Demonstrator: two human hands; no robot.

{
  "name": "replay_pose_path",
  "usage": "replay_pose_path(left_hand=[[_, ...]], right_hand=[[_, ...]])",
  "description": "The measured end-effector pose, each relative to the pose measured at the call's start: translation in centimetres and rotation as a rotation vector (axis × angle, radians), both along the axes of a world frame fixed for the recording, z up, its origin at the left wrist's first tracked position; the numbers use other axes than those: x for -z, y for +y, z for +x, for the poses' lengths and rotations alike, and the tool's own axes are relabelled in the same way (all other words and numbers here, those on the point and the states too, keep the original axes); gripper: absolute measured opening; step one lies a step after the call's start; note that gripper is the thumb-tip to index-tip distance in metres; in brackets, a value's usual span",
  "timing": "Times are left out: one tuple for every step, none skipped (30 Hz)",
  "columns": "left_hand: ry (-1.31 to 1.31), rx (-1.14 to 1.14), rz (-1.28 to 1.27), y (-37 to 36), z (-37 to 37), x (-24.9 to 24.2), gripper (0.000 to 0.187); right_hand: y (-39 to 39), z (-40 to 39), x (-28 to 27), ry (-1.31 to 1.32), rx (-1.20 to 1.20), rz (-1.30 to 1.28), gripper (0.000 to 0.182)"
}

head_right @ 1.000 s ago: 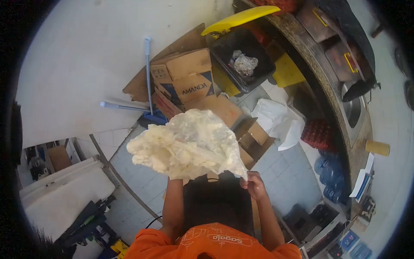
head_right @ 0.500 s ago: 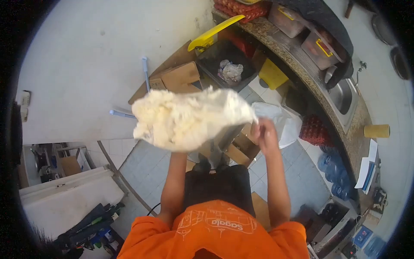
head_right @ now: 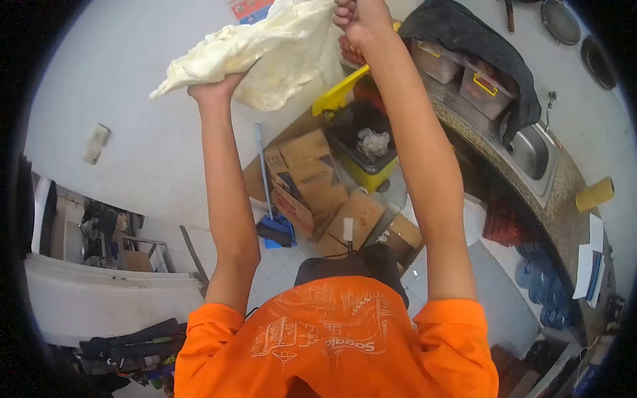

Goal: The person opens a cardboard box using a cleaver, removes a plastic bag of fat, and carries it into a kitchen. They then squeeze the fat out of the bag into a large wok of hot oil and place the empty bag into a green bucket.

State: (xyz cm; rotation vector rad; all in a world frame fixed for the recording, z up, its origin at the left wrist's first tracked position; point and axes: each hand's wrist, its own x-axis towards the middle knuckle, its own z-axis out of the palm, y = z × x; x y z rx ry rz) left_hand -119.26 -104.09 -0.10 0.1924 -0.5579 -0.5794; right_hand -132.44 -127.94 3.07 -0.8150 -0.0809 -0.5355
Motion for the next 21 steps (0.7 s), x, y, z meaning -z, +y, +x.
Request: replay_pose_path(left_hand=[[0.023, 0.077, -0.061, 0.3, -0.3, -1.5, 0.076], [-0.029, 0.219, -0.202, 0.7, -0.8, -2.6, 0.077], [-0.042, 0.211, -0.204, 1.1, -1.1, -3.6, 0.077], [0.044, 0.138, -0.115, 1.4, -1.6, -4.8, 0.077], [0.13, 0.065, -0.03, 1.7, -2.0, -5.8, 0.076], [0.098, 0.025, -0.037, 2.2, -1.7, -6.0, 0.076], [0.068, 0.008, -0.061, 2.7, -1.5, -5.9, 0.076], [0.044, -0.019, -0.081, 3.5, -1.3, -5.4, 0.076], [0.029, -0.052, -0.094, 4.4, -1.2, -4.9, 0.076], [0.026, -0.089, -0.092, 5.3, -1.1, -4.0, 0.076], [0.024, -0.128, -0.095, 6.2, -1.1, -3.0, 0.076], [0.028, -0.166, -0.088, 7.2, -1.2, -1.8, 0.076], [0.036, -0.2, -0.084, 8.4, -1.1, -0.6, 0.075], [0.051, -0.231, -0.081, 9.6, -1.1, 0.8, 0.075], [0.063, -0.262, -0.082, 11.0, -1.0, 2.1, 0.075], [0.076, -0.294, -0.079, 12.6, -1.1, 3.4, 0.075], [0.091, -0.322, -0.078, 14.3, -1.1, 4.8, 0.075], [0.111, -0.35, -0.081, 16.1, -1.2, 6.2, 0.075], [0.139, -0.38, -0.082, 18.1, -1.4, 8.0, 0.075], [0.161, -0.412, -0.083, 20.3, -1.5, 9.4, 0.075], [0.188, -0.446, -0.078, 21.8, -1.3, 10.9, 0.075]], right_hand=[[0.0, 0.6, -1.0, -0.019, -0.009, -0.004, 0.021], [0.1, 1.1, -2.0, -0.034, 0.019, -0.001, 0.02], [0.2, 1.5, -2.6, -0.043, 0.047, 0.004, 0.019], [0.5, 1.6, -3.1, -0.048, 0.068, -0.035, 0.021], [0.9, 1.5, -3.3, -0.061, 0.057, -0.041, 0.021], [1.2, 1.4, -3.3, -0.086, 0.047, 0.018, 0.019], [1.5, 1.5, -3.5, -0.114, 0.03, 0.074, 0.017], [2.2, 0.6, -3.7, -0.217, -0.04, -0.213, 0.019], [3.5, 0.3, -3.6, -0.152, -0.02, -0.116, 0.021], [4.5, 0.1, -2.9, -0.154, -0.006, -0.116, 0.021], [5.2, 0.0, -2.1, -0.136, -0.055, -0.105, 0.021], [6.1, -0.1, -1.2, -0.122, -0.101, -0.105, 0.021], [7.4, -0.4, -0.4, -0.093, -0.141, -0.083, 0.021], [8.5, -0.4, 0.6, -0.057, -0.178, -0.056, 0.021], [9.2, 0.2, 2.1, -0.079, -0.241, -0.09, 0.022], [10.9, 0.2, 2.7, -0.029, -0.248, -0.103, 0.022], [12.3, 0.7, 3.8, -0.044, -0.292, -0.112, 0.023], [14.1, 1.2, 4.9, -0.019, -0.265, -0.103, 0.024], [15.6, 1.7, 5.8, 0.005, -0.333, -0.093, 0.024], [17.9, 2.0, 6.5, 0.026, -0.35, -0.097, 0.025], [18.9, 2.8, 7.5, 0.084, -0.358, -0.07, 0.026]])
